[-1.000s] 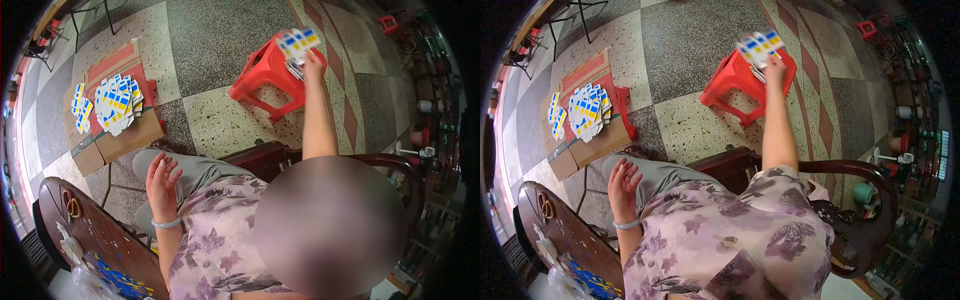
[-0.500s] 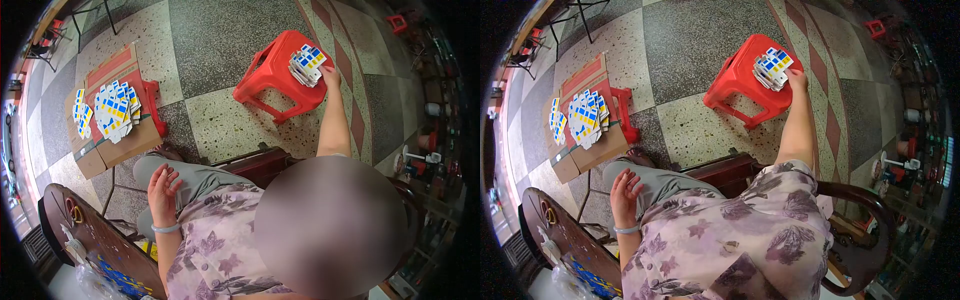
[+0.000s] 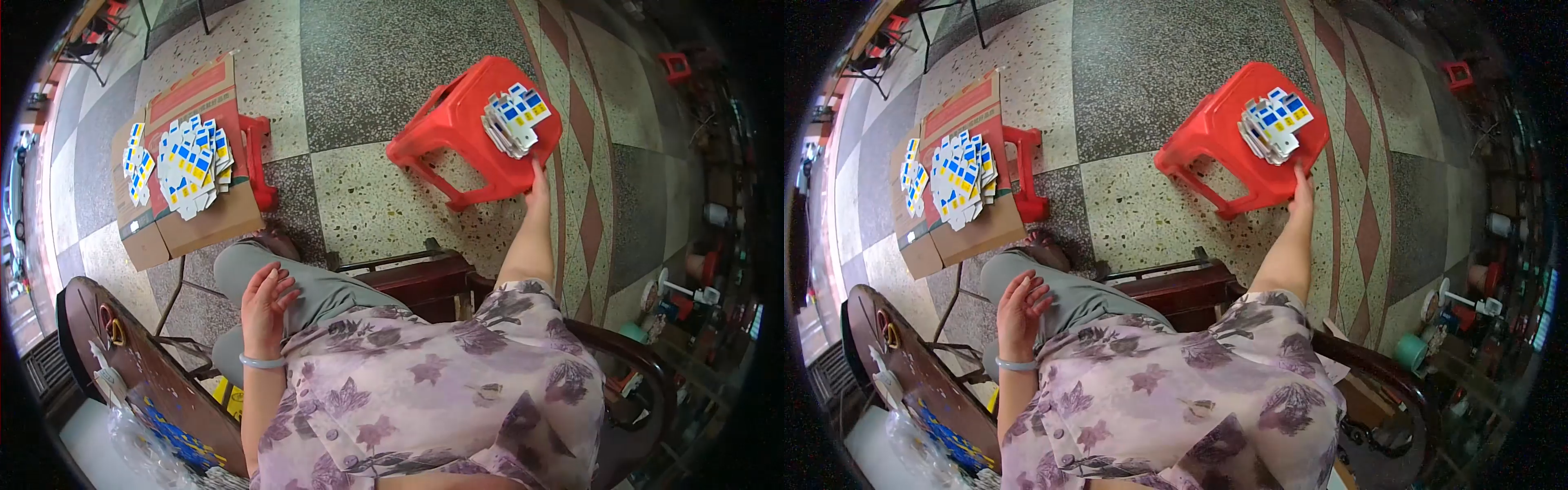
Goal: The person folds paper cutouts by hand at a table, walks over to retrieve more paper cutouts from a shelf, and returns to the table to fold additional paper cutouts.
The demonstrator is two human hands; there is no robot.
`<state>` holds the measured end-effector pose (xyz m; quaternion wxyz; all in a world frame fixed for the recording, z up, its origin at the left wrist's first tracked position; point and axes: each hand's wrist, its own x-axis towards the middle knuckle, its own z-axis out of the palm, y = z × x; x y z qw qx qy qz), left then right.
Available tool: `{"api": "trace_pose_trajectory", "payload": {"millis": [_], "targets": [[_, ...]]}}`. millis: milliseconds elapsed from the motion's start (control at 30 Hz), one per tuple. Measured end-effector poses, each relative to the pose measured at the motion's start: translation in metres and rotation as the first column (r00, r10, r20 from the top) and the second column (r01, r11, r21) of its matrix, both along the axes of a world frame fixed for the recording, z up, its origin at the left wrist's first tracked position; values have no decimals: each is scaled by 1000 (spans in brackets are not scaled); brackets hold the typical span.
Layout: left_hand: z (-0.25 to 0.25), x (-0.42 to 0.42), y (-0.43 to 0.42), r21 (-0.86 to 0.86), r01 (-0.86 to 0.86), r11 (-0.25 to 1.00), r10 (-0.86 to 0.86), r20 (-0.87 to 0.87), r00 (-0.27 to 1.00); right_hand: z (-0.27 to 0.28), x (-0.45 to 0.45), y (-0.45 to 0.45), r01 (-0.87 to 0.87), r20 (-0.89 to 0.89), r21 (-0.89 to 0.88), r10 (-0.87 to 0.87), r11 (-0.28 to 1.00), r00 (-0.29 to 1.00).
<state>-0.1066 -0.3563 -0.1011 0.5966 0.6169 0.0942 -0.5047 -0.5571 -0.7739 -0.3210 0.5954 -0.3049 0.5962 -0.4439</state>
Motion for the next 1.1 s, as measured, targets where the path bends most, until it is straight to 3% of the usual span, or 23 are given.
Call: {"api": "trace_pose_trajectory", "payload": {"millis": [267,533,800,900,1000,1100], "targets": [[3,2,-5,20,34,999,-35,22,999,14,61,19,-38,6,-33,38,999,999],[-5,6,-13,29,67,997,-67,14,998,15,140,36,-289,53,-62,292,955,955],[-33,16,-93,47,387,921,-390,115,913,33,210,55,-503,-29,-37,502,863,864],[-60,17,-131,49,470,881,-468,225,854,34,221,49,-577,-103,19,576,817,811],[-79,13,-163,108,498,860,-497,393,774,62,236,54,-540,-300,64,532,839,792],[-104,14,-188,180,499,848,-488,633,601,14,228,40,-475,-555,-184,308,861,773]]}}
